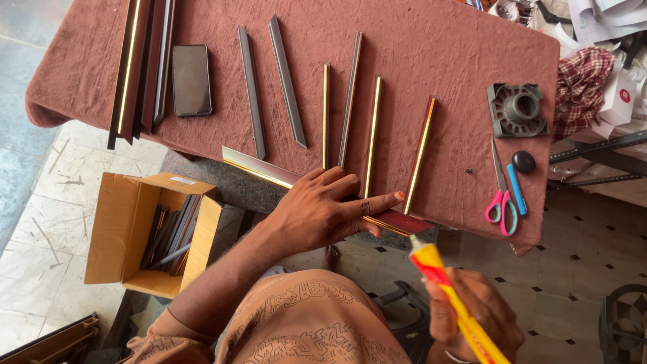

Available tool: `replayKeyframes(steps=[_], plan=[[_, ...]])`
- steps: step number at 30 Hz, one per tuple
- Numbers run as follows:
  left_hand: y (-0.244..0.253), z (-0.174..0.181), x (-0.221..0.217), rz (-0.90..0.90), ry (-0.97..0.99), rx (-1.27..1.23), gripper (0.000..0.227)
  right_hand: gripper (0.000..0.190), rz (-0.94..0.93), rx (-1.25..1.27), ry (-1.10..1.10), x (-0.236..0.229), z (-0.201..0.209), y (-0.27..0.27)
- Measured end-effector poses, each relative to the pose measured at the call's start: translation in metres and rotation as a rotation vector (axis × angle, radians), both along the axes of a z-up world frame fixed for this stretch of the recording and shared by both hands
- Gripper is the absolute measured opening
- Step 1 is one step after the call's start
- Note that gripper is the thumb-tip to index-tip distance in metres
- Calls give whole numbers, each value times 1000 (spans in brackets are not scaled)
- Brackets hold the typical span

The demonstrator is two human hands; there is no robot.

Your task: The person retrieves long, thin wooden strips from a cardboard box and applies glue to their edges using a yellow tube. The person handles the strips one at a time, applies glue along the length, and places them on a table.

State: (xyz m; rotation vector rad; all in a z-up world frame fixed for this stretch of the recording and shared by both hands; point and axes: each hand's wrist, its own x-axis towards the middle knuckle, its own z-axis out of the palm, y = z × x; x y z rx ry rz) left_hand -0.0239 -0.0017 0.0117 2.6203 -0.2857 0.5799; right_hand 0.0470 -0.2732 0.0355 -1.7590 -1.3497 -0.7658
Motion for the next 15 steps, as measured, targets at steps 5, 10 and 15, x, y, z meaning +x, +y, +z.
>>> replayKeyframes(steps=[5,10,15], plan=[[1,-1,0,10,4,0,63,15,-26,-18,-97,7,1,0],[-1,1,-1,1,10,-20,63,20,11,36,64,7,-3,-2],[-1,0,-2,-6,-19,-40,62,15,42,21,-5,6,-6,-4]])
